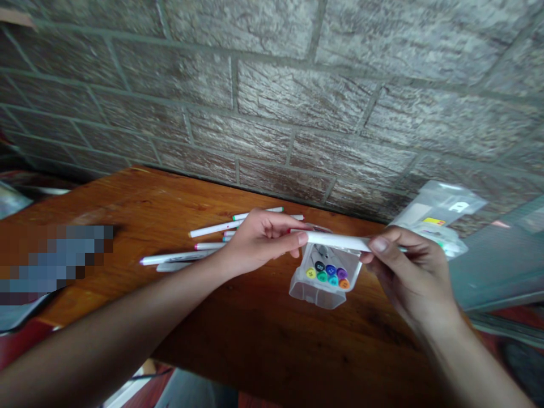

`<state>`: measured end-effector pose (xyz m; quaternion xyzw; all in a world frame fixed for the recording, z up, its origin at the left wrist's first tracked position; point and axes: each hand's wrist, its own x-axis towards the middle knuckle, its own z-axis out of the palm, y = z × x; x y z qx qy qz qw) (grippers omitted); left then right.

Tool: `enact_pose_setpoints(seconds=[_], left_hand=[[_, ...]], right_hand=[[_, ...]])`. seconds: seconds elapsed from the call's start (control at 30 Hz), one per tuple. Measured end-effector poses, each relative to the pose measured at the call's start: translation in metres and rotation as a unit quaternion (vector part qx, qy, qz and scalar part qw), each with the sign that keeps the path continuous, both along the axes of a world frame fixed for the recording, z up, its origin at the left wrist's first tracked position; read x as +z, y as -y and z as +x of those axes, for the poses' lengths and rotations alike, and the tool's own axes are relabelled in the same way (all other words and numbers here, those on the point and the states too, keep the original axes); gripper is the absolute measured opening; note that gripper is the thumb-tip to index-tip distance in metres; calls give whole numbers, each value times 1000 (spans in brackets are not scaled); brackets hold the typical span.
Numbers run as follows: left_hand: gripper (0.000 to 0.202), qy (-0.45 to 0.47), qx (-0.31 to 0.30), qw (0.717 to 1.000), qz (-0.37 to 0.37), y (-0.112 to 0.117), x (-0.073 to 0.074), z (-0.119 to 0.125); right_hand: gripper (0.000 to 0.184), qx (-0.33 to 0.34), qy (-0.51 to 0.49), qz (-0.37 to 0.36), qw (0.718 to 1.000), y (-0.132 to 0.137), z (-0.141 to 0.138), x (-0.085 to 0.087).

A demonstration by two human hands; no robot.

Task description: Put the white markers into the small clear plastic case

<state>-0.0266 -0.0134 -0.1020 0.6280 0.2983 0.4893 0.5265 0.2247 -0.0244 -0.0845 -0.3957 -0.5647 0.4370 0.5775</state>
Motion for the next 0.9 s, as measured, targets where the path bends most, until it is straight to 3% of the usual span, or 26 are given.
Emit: enact_pose_setpoints(seconds=[0.27,0.9], left_hand=[[21,-53,48,996,48,-4,-7,0],[21,-48,54,997,37,-2,-5,-1]], right_hand=[[20,21,64,71,995,0,5,-7],[15,9,55,82,995,0,4,-8]])
